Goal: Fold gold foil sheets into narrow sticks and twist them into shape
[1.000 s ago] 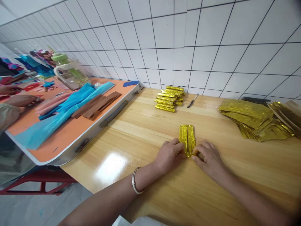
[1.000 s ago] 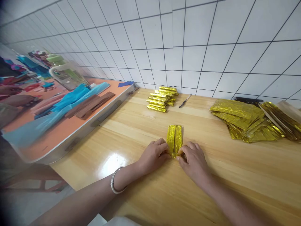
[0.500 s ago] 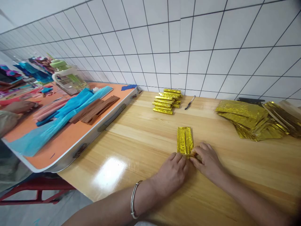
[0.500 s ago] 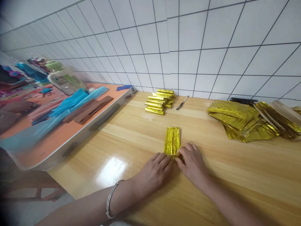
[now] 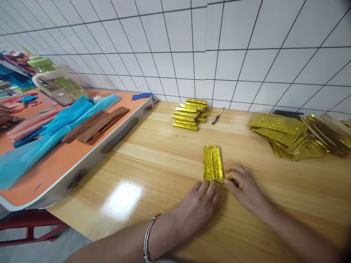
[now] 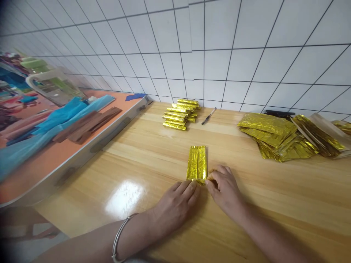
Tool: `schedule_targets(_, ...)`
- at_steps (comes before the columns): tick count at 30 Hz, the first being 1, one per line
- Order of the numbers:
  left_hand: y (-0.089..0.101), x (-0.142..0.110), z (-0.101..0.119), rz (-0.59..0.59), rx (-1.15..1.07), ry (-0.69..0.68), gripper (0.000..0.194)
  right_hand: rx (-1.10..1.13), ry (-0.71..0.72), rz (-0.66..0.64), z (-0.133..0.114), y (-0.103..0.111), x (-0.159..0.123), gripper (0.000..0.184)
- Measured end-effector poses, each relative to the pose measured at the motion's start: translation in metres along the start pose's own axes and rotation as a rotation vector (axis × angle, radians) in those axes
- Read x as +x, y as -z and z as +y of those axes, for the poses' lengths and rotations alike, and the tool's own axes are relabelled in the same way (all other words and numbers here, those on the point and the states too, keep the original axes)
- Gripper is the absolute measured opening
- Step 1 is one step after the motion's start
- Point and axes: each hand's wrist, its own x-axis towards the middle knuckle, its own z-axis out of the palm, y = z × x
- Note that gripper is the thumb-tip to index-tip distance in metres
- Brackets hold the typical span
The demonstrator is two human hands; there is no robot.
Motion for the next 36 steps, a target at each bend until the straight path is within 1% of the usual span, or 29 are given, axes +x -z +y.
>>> schedule_targets(3,0.000,0.000,-0.001,0.002,-0.017,-0.001,0.032,-0.005,0.007,-0.016,0.003,0.000,0.002,0.011)
schedule_targets(8,0.002,0.002,-0.003,-0.040,-0.060,0.005,0.023,-0.050,0.017,-0.045,0.005,-0.001,0.005,0.013)
schedule_targets(15,0.007,0.004,-0.004,-0.048,-0.096,-0.011,0.019,-0.120,0.002,-0.064,0.003,-0.003,0.005,0.013)
schedule_targets(17,0.007,0.004,-0.005,-0.044,-0.099,-0.017,0.018,-0.108,0.001,-0.071,0.004,-0.001,0.005,0.011)
schedule_targets(20,0.006,0.005,-0.005,-0.039,-0.105,-0.012,0.015,-0.025,0.007,-0.088,0.007,0.004,0.003,0.006)
schedule_targets(23,0.006,0.005,-0.006,-0.034,-0.111,-0.009,0.013,0.048,0.013,-0.065,0.010,0.008,0.001,0.006)
schedule_targets(25,0.006,0.006,-0.006,-0.034,-0.112,-0.010,0.012,0.053,0.009,-0.048,0.010,0.008,0.000,0.009)
schedule_targets(30,0.008,0.006,-0.006,-0.045,-0.098,-0.014,0.014,-0.014,-0.008,-0.022,0.008,0.002,0.000,0.009)
schedule_targets(36,0.006,0.004,-0.004,-0.046,-0.089,-0.013,0.015,-0.101,-0.007,0.002,0.009,-0.004,0.000,0.005)
